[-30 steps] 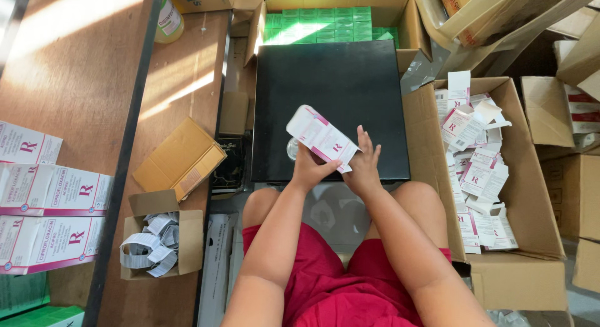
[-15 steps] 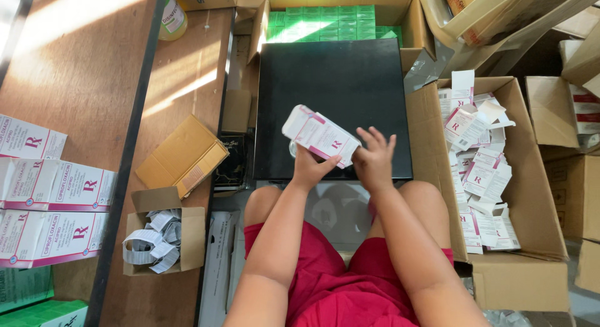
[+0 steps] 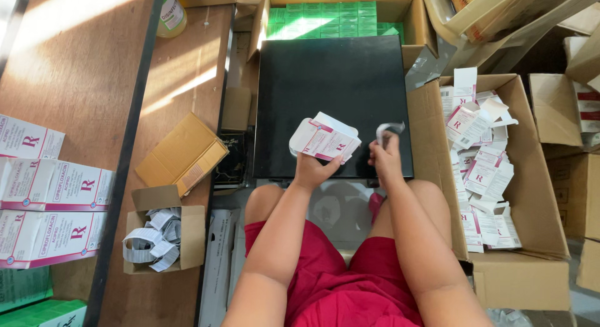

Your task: The person sits on the floor and repeatedly picks up small white boxes and clear plastic bottles from a cardboard box. They open each box, insert a bottle, close the box, and place it on a nearby shelf. The process is repeated for multiple units.

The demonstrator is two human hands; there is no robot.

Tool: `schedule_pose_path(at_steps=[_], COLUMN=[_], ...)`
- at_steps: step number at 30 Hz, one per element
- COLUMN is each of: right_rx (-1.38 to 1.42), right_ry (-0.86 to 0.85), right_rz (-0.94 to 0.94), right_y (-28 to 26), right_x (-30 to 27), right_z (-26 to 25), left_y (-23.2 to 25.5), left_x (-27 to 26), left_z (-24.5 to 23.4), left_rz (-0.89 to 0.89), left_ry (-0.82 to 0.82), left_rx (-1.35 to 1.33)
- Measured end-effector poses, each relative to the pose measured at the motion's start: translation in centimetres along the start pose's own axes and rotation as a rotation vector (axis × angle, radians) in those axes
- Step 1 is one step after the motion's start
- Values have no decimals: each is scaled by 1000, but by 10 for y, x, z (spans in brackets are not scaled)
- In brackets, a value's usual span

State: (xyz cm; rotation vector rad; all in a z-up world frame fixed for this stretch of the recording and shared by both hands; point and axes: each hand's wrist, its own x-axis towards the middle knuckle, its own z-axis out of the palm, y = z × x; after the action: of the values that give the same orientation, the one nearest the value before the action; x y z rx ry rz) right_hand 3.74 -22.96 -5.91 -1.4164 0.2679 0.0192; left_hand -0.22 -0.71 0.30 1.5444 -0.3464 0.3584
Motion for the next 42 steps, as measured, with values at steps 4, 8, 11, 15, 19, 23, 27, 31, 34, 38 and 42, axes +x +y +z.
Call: schedule_pose_path(at_steps=[4,8,11,15,19,23,27,31,34,38,42], right_rx=[267,407,242,398,401,451,496,473,412,335,390], right_ry=[-183,-324,-350,-350,-452,-563,-579,-515,-506,-480,-473], right_rz=[221,321,274,236,210,203,182,200,182,194,161], right_y=[2,-9,-17,-25,-33,-43,-49,-53,-56,-56,-50], right_x=[-3,-7,-10,-21,-28,-32,-38,-37,-35,-37,-37], right_z=[8,6,10,12,11,11,15,16,15,15,15], left_y=[2,-1,-3,-7,-11,-11,-13,-18,-20,-19,-21], left_x=[2,8,7,7,4,2,1,3,2,1,-1], left_z=[2,-2,-4,-2,-3,-1,0,-3,-6,-5,-2], left_rz=[-29,-222,-233,-210,-223,-219,-255,-312,-310,-315,-351], left_ry=[17,2,0,35,-28,-100,-53,-57,-66,-66,-33], left_rx=[-178,-436,-415,-378,-313,-324,-416,-469,-421,-394,-434])
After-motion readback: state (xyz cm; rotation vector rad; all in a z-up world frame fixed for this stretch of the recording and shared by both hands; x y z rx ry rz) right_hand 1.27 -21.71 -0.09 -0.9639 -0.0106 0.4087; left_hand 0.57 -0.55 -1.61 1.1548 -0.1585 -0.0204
